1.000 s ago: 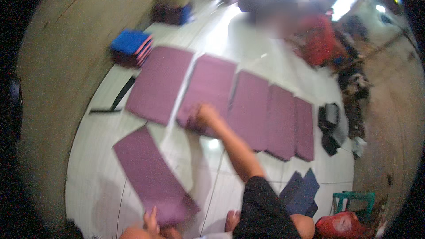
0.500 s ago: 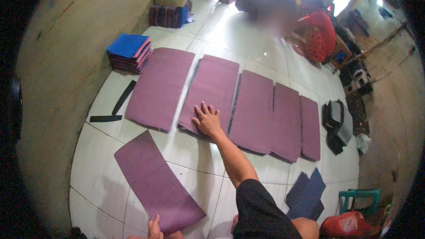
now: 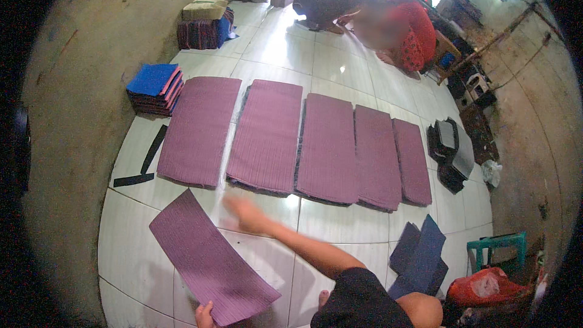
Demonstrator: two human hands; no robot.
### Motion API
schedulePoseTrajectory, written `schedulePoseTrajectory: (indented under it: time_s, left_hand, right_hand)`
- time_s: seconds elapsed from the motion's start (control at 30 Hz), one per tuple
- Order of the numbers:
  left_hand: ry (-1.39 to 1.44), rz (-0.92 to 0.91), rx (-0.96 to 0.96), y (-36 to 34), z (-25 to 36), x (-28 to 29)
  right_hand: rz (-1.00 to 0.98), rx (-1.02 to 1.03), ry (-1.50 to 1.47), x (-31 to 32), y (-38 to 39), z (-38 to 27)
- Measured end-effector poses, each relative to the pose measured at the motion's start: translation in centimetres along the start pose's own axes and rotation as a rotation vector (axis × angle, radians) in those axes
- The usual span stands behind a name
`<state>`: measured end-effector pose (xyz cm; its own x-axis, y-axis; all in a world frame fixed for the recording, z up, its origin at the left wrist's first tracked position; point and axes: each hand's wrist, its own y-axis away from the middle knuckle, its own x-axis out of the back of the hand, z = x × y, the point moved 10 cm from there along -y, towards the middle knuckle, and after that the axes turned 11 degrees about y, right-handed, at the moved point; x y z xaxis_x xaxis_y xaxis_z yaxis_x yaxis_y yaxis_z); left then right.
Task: The person organizes rectangular fabric or foam panels on the floor by picking them up from stacks, aligning them side-by-side, and layering them one on top of another.
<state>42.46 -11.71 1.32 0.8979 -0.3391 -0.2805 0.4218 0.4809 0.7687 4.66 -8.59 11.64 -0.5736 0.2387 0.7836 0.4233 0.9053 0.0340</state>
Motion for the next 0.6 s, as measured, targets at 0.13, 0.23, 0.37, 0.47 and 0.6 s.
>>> schedulePoseTrajectory:
  time_s: [0.13, 0.23, 0.37, 0.47, 0.6]
  left_hand:
    - [0.223, -0.236, 0.067, 0.8, 2.5, -4.8]
    - [0.375, -0.314, 0.113, 2.5, 4.6, -8.8]
    - [0.416, -0.320, 0.161, 6.0, 8.0, -14.4]
    - [0.253, -0.418, 0.155, 7.4, 8.3, -16.2]
    - [0.176, -0.355, 0.136, 7.1, 6.9, -15.3]
  right_hand:
    - [-0.356, 0.404, 0.035, -3.3, 12.4, -17.1]
    - [-0.513, 0.166, 0.037, -6.8, 12.8, -13.6]
    - [-0.118, 0.190, 0.097, 1.7, 9.3, -11.6]
    - [0.293, 0.080, 0.088, 16.3, 5.4, -7.1]
    - [0.432, -0.411, 0.084, 37.4, 5.4, 0.7]
